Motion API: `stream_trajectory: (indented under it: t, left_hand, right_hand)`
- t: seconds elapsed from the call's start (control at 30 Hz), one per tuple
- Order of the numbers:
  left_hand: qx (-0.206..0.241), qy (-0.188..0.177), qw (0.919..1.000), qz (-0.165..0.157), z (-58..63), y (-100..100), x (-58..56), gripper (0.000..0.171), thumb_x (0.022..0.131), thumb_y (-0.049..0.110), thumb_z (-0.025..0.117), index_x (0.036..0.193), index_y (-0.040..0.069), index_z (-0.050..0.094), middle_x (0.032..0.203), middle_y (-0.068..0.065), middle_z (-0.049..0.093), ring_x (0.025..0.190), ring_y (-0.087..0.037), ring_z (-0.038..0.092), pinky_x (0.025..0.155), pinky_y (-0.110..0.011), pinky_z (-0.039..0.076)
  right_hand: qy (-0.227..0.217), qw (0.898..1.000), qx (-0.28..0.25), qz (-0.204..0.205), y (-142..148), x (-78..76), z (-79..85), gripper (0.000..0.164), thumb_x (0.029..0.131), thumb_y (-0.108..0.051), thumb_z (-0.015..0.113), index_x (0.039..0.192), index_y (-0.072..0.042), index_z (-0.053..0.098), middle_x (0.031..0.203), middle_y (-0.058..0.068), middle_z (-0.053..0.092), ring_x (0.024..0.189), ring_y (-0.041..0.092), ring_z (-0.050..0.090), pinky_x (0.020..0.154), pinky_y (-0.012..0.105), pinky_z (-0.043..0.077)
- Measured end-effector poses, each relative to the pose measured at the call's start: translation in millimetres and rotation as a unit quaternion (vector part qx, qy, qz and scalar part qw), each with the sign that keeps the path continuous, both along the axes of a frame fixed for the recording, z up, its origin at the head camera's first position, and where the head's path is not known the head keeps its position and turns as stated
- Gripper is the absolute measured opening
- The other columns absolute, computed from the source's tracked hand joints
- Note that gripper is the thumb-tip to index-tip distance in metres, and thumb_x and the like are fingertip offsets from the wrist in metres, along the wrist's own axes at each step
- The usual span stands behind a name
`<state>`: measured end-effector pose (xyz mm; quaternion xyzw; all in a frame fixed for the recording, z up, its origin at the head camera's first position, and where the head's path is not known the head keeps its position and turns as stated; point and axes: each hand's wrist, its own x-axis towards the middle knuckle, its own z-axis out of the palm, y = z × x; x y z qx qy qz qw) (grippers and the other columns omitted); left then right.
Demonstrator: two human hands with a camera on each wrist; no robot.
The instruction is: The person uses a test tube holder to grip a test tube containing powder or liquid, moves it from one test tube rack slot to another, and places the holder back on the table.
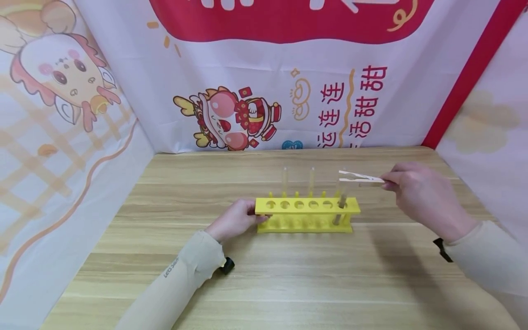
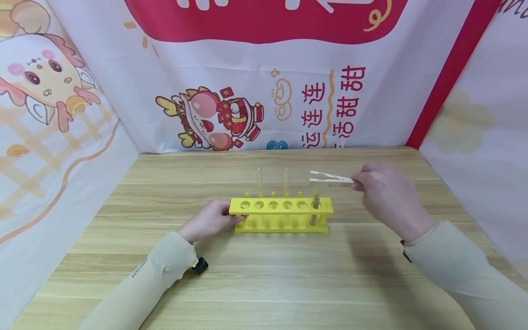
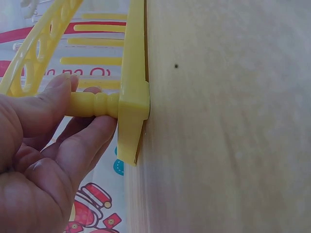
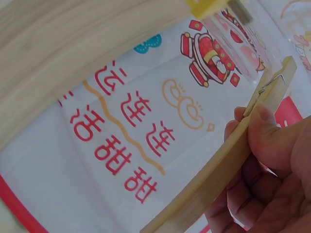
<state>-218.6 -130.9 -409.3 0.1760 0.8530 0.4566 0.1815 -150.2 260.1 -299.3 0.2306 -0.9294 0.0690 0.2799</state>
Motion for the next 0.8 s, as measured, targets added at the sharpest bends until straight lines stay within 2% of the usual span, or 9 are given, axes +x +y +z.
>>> stream_trajectory:
  t: [0.2, 0.3, 0.5, 0.8]
  left_hand:
    - [0.006, -0.001, 1.0000, 0.003, -1.0, 0, 0.5, 0.013, 0.094, 0.014, 0.069, 0.106, 0.017, 0.073, 0.108, 0.004, 0.071, 0.097, -0.014, 0.063, 0.088, -0.036, 0.051]
    - [0.003, 0.005, 1.0000, 0.002, -1.0, 0, 0.9, 0.013, 0.094, 0.014, 0.069, 0.106, 0.017, 0.073, 0.107, 0.004, 0.071, 0.096, -0.014, 0.063, 0.087, -0.035, 0.051]
    - [0.002, 0.009, 1.0000, 0.000, -0.5, -1, 1.9, 0.014, 0.094, 0.014, 0.069, 0.107, 0.016, 0.073, 0.107, 0.004, 0.071, 0.094, -0.014, 0.062, 0.086, -0.035, 0.051]
    - [0.000, 0.006, 1.0000, 0.001, 1.5, 0, 3.2, 0.013, 0.095, 0.014, 0.069, 0.107, 0.017, 0.073, 0.110, 0.004, 0.070, 0.097, -0.013, 0.062, 0.089, -0.036, 0.050]
  right_hand:
    - [0.037, 0.999, -0.002, 0.028, 3, -1.8, 13.2, 0.021, 0.068, 0.010, 0.078, 0.089, 0.006, 0.076, 0.076, 0.013, 0.068, 0.074, 0.034, 0.064, 0.068, 0.051, 0.051]
    - [0.046, 0.999, -0.006, 0.025, 5, -1.7, 18.9, 0.023, 0.068, 0.010, 0.078, 0.090, 0.006, 0.075, 0.077, 0.015, 0.068, 0.075, 0.034, 0.063, 0.069, 0.051, 0.051]
    - [0.021, 1.000, -0.008, -0.016, 10, -0.3, 24.6, 0.025, 0.069, 0.008, 0.081, 0.092, 0.003, 0.075, 0.081, 0.015, 0.069, 0.075, 0.033, 0.061, 0.066, 0.053, 0.051]
    - [-0.016, 0.999, 0.005, -0.048, 21, -2.3, 25.8, 0.024, 0.073, 0.005, 0.079, 0.095, 0.001, 0.075, 0.079, 0.009, 0.067, 0.069, 0.029, 0.060, 0.064, 0.052, 0.050]
